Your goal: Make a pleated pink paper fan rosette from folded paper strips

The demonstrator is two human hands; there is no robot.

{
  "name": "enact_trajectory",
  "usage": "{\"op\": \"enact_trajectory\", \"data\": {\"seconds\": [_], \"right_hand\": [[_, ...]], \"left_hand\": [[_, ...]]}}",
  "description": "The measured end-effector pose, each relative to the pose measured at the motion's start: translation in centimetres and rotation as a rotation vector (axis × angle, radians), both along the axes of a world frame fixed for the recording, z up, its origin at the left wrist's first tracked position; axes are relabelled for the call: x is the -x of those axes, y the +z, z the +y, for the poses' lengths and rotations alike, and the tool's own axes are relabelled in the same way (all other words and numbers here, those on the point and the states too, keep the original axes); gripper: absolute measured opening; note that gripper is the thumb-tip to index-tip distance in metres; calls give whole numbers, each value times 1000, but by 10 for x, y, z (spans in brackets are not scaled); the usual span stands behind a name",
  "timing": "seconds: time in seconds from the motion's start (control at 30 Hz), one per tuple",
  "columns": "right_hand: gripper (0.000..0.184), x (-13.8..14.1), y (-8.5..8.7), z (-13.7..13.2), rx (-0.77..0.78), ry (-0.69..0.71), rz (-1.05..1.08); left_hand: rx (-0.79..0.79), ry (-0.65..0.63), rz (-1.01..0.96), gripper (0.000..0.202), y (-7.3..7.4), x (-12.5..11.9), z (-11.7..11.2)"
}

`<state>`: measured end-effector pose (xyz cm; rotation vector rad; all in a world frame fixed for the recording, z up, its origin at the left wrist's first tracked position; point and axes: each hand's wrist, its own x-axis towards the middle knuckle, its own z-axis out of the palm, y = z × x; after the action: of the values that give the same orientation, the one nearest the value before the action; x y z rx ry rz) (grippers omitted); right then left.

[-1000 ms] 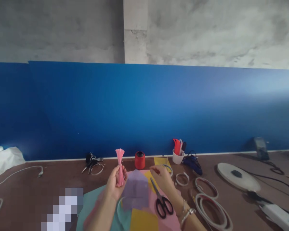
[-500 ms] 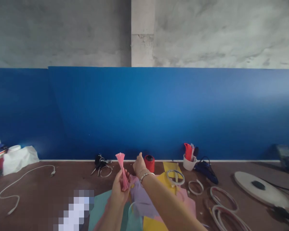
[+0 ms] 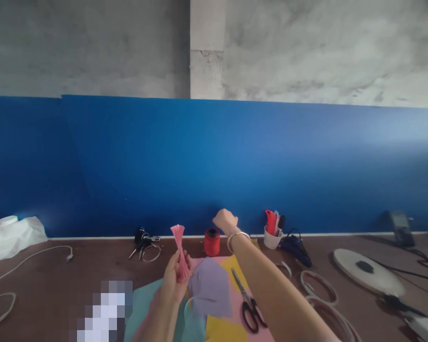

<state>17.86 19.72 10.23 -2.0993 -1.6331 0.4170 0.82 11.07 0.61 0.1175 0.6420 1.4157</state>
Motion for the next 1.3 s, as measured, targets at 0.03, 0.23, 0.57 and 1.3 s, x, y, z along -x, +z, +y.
{"op": "enact_trajectory", "data": {"seconds": [0.03, 0.23, 0.57, 1.3], "right_hand": [[28, -10, 4, -4, -4, -16, 94], [16, -44, 41, -34, -209, 84, 656], [6, -15, 154, -62, -857, 341, 1026], [15, -26, -4, -168, -283, 389, 372]], "left_hand": [[-6, -2, -16, 10, 0, 0, 0], [-33, -9, -64, 12, -4, 0, 1], [-45, -31, -99, 11, -4, 2, 2], [32, -591, 262, 11, 69, -38, -56]]}}
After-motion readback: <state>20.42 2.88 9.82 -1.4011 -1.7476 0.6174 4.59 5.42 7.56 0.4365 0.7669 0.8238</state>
